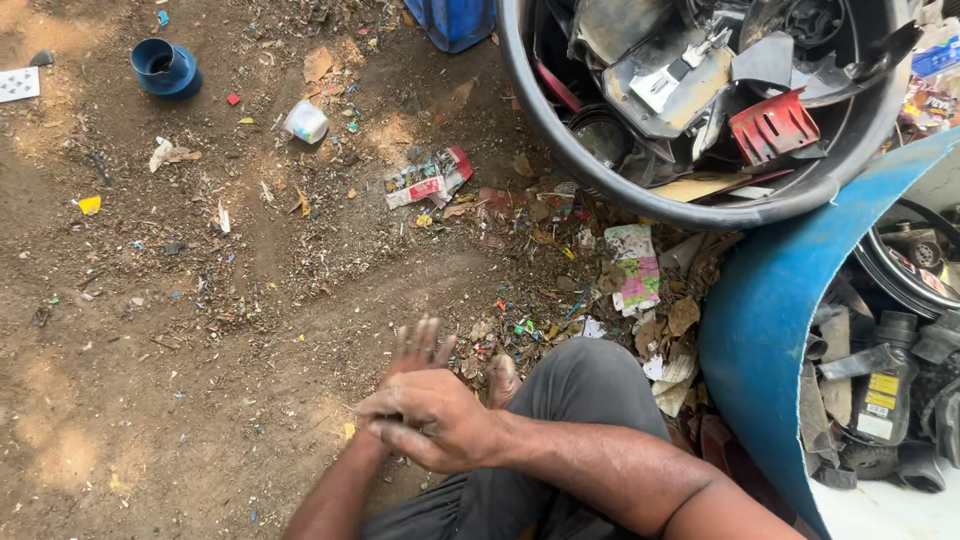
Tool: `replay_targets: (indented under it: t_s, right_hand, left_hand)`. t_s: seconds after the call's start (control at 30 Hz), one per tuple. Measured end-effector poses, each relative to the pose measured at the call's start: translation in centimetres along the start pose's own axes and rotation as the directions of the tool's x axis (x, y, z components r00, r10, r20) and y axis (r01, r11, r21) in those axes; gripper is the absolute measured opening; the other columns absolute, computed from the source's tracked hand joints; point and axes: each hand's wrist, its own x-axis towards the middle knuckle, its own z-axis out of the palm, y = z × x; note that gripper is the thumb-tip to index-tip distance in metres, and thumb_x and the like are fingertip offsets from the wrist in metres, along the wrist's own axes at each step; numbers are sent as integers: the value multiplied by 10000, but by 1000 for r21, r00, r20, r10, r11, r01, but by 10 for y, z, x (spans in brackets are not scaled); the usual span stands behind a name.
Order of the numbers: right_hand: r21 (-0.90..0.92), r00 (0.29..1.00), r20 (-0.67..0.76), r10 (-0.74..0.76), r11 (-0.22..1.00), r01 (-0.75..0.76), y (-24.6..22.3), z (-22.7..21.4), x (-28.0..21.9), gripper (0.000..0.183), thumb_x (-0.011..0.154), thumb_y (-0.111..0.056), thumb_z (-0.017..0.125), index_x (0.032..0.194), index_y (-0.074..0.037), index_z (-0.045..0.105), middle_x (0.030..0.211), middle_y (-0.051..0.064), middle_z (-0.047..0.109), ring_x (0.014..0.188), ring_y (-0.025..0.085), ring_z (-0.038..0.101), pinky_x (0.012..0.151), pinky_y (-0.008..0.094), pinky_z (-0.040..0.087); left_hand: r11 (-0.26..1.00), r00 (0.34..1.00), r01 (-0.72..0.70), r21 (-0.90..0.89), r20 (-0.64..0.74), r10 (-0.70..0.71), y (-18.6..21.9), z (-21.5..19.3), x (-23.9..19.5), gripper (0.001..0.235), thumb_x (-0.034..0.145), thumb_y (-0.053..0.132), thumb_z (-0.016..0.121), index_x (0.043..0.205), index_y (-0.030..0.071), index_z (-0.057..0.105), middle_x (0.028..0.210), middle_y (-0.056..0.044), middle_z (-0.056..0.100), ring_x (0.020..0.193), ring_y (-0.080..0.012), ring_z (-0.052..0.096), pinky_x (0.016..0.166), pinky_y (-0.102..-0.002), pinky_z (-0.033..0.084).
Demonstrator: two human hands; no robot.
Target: The person sits on the ground and sorts through a pile of mixed scrap materials, picking up items such as metal pieces, plastic parts, and small containers. The person places selected items into a nearby blue barrel while discarding others back onto the ground.
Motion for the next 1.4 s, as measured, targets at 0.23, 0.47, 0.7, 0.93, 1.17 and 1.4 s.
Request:
replay_targets:
  t_s: [0.23, 0.47, 0.7, 0.93, 1.17, 1.4]
  right_hand:
    - [61, 998, -67, 20, 998, -16, 14, -7, 8, 247, 989, -35, 700, 1229, 4, 661, 905, 114, 680, 798, 237, 686, 709, 358, 549]
    - [273, 974, -140, 178, 952, -135, 29, -16, 10, 225, 1030, -18, 655, 1250, 30, 649, 976, 125, 690, 874, 176, 689, 759, 315, 576]
    - [192, 943, -174, 283, 949, -249, 41, -20, 15, 209, 1005, -79, 659, 1185, 22, 689, 939, 101, 715, 831, 132, 692, 728, 278, 567]
    - [212, 914, -234, 333, 934, -286, 44, -24, 22, 195, 990, -73, 657, 1161, 6, 706, 934, 80, 707, 833, 128, 663, 752, 271, 555]
    - [211, 909, -248, 336, 934, -288, 44, -12, 18, 190, 965, -62, 664, 1136, -6, 726, 910, 67, 701, 818, 101, 648, 740, 247, 533]
    - [175, 859, -322, 397, 917, -358, 44, -32, 21, 203, 945, -89, 656, 1116, -20, 741, 935, 74, 750, 809, 115, 675, 721, 262, 556]
  left_hand:
    - [752, 905, 412, -514, 329, -270, 66, 20, 195, 966, 956, 789, 312, 1620, 98, 194, 1682, -294, 104, 1566, -428, 85, 1230, -576, 1]
    - [479, 992, 90, -873, 37, -118, 63, 24, 271, 765, 961, 707, 471, 1471, 143, 552, 1523, -119, 572, 1426, -295, 512, 1239, -496, 309]
    - [929, 961, 201, -312, 248, -124, -34, 77, 306, 867, 823, 106, 673, 1576, 243, 267, 1563, -235, 367, 1467, -418, 295, 1137, -676, 102]
    - [706, 881, 439, -555, 422, -216, -16, 21, 276, 591, 1014, -52, 499, 1564, 151, 433, 1298, -236, 595, 1076, -336, 682, 849, -466, 613]
    - [753, 868, 459, -470, 418, -268, 22, -6, 220, 229, 906, 121, 688, 1127, 90, 740, 1094, -160, 678, 854, -306, 703, 738, -447, 603]
    - [67, 649, 447, -892, 272, -710, -28, -39, 125, 230, 1030, 276, 626, 1069, 67, 713, 830, -92, 691, 724, -217, 660, 626, -384, 544]
